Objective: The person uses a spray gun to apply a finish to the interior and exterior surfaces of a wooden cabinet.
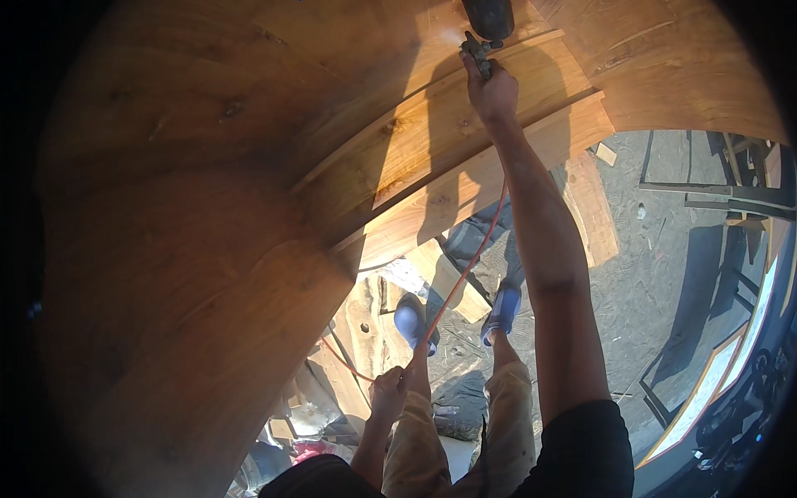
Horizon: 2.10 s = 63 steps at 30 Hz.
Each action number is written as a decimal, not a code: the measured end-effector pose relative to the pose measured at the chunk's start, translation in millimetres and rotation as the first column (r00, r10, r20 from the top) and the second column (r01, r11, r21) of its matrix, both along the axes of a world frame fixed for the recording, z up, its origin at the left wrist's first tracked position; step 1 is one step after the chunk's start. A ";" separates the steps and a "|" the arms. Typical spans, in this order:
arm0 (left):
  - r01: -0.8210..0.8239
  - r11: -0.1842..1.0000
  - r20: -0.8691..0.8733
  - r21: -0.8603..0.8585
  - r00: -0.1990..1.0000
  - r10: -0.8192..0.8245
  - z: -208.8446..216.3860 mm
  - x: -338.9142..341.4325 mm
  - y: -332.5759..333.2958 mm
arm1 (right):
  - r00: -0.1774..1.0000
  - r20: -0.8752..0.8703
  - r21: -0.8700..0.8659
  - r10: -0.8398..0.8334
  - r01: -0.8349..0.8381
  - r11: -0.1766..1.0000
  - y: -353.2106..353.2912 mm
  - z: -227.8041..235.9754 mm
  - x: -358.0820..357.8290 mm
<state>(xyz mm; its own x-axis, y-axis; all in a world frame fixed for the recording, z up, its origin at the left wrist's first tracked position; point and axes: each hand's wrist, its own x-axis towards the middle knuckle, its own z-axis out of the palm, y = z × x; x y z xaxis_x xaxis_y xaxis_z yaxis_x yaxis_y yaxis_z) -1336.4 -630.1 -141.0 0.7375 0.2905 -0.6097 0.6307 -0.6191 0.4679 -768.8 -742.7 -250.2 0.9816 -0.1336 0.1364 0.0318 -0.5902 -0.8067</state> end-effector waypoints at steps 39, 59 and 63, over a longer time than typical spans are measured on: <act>-0.133 0.872 0.608 0.471 0.765 -0.213 -135.1 78.1 -20.5 | 0.756 0.653 0.306 0.048 -0.321 0.896 -60.5 265.1 -52.4; -0.325 0.752 0.566 0.573 0.821 -0.076 -207.6 -4.5 5.8 | 0.888 0.360 0.111 0.287 -0.347 0.931 -14.3 -15.7 -87.3; -0.323 0.747 0.557 0.582 0.827 -0.077 -208.7 -9.1 8.8 | 0.913 0.196 0.056 0.358 -0.375 0.925 -5.2 -34.6 -99.1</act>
